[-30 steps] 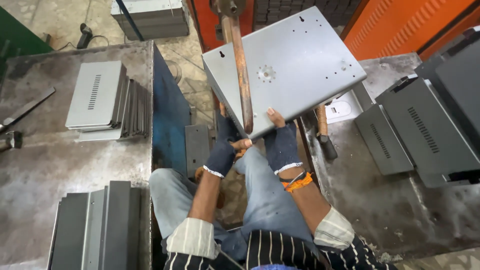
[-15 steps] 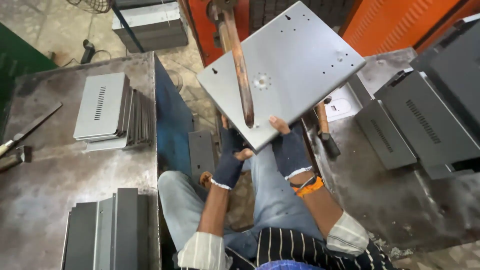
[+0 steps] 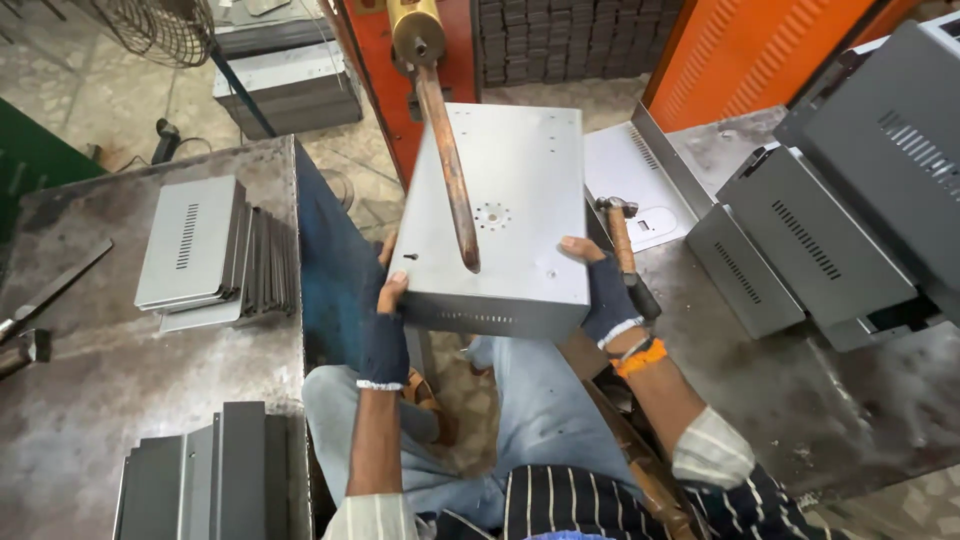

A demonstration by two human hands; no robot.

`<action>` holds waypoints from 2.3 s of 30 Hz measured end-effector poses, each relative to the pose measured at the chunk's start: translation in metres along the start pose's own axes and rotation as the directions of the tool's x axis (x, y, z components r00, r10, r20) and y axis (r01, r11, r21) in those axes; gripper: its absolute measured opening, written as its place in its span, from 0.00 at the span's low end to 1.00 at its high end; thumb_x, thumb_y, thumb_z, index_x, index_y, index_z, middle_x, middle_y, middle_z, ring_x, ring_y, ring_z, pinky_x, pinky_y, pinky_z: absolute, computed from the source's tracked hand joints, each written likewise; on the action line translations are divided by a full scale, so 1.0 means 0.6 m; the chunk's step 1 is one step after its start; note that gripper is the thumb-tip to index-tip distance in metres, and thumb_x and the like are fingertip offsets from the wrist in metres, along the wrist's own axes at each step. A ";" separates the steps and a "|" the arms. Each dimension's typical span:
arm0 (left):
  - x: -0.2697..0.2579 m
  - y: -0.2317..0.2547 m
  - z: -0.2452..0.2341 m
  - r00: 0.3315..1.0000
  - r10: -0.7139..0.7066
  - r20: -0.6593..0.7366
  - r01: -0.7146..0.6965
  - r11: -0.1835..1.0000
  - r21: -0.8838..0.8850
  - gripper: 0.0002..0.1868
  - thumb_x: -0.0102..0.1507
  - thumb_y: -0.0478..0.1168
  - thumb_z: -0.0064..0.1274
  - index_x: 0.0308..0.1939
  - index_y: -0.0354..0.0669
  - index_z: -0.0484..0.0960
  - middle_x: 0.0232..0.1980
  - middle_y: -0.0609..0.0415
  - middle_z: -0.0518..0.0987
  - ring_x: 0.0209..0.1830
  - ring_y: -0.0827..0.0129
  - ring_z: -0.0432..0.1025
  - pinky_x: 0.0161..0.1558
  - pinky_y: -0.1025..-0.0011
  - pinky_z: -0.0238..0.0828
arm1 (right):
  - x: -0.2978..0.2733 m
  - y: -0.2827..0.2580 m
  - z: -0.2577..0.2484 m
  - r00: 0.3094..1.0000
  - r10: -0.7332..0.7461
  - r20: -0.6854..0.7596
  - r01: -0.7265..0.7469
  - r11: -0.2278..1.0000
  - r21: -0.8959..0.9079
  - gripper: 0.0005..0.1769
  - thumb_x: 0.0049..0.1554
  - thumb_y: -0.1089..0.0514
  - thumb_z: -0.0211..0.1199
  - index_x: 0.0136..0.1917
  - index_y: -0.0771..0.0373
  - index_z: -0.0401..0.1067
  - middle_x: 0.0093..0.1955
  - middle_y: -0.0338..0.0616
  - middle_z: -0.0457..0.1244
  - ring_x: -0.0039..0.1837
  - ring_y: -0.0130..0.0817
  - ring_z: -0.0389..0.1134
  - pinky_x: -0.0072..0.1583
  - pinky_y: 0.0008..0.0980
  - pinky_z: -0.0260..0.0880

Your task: The recorder is assembling metal enclosure components using a spot welder and a hammer at a factory workstation.

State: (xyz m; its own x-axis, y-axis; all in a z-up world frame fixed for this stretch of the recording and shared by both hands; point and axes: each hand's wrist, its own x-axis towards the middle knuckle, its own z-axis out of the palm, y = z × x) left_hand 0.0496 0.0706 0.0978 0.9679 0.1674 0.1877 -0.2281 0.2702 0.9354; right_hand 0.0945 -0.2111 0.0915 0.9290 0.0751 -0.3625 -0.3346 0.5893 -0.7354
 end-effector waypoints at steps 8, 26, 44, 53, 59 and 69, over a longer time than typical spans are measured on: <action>-0.046 0.012 0.002 0.962 0.248 0.112 -0.266 0.945 0.189 0.33 0.74 0.50 0.43 0.78 0.36 0.62 0.84 0.46 0.55 0.84 0.61 0.51 0.80 0.64 0.44 | 0.050 -0.058 0.032 0.983 0.125 0.132 -0.129 0.991 0.026 0.29 0.47 0.52 0.67 0.60 0.67 0.73 0.51 0.49 0.70 0.51 0.40 0.73 0.55 0.35 0.75; -0.027 -0.055 0.066 0.924 0.378 -0.061 -0.346 0.892 0.292 0.26 0.78 0.53 0.37 0.62 0.34 0.78 0.74 0.45 0.70 0.74 0.62 0.64 0.75 0.64 0.56 | 0.109 -0.085 -0.015 0.987 0.093 0.134 -0.074 0.987 -0.140 0.34 0.49 0.45 0.67 0.63 0.67 0.70 0.51 0.48 0.69 0.48 0.37 0.73 0.52 0.34 0.76; -0.028 -0.077 0.085 0.885 0.442 -0.147 -0.418 0.893 0.168 0.23 0.78 0.49 0.37 0.60 0.31 0.76 0.82 0.41 0.60 0.78 0.56 0.61 0.77 0.58 0.55 | 0.117 -0.081 -0.027 0.986 0.059 0.156 -0.035 0.988 -0.153 0.27 0.51 0.45 0.66 0.59 0.64 0.73 0.49 0.44 0.70 0.48 0.34 0.74 0.52 0.33 0.76; -0.029 -0.082 0.084 0.881 0.434 -0.188 -0.407 0.899 0.162 0.23 0.78 0.49 0.38 0.60 0.30 0.76 0.81 0.41 0.63 0.80 0.56 0.60 0.78 0.59 0.54 | 0.137 -0.071 -0.043 0.978 0.064 0.201 -0.035 0.989 -0.144 0.29 0.51 0.45 0.65 0.59 0.66 0.73 0.48 0.46 0.70 0.46 0.36 0.74 0.50 0.34 0.77; -0.027 -0.072 0.086 0.884 0.417 -0.213 -0.382 0.905 0.189 0.25 0.77 0.51 0.39 0.58 0.30 0.78 0.80 0.41 0.64 0.80 0.56 0.59 0.77 0.60 0.55 | 0.149 -0.071 -0.050 0.985 0.068 0.160 -0.043 0.987 -0.155 0.27 0.51 0.46 0.64 0.57 0.65 0.73 0.47 0.44 0.70 0.45 0.36 0.73 0.50 0.34 0.76; -0.015 -0.100 0.102 0.898 0.378 -0.225 -0.361 0.926 0.113 0.26 0.77 0.53 0.40 0.58 0.30 0.78 0.78 0.43 0.67 0.74 0.62 0.65 0.74 0.64 0.59 | 0.113 -0.098 -0.033 0.989 -0.026 0.147 0.045 0.991 -0.125 0.27 0.48 0.47 0.64 0.56 0.66 0.73 0.47 0.46 0.70 0.46 0.38 0.74 0.52 0.36 0.77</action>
State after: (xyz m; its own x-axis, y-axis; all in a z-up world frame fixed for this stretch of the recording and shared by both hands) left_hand 0.0608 -0.0052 0.0581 0.7591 0.4659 0.4546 -0.5489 0.0827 0.8318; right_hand 0.1742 -0.2568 0.0987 0.9505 0.1774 -0.2550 -0.3100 0.4866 -0.8168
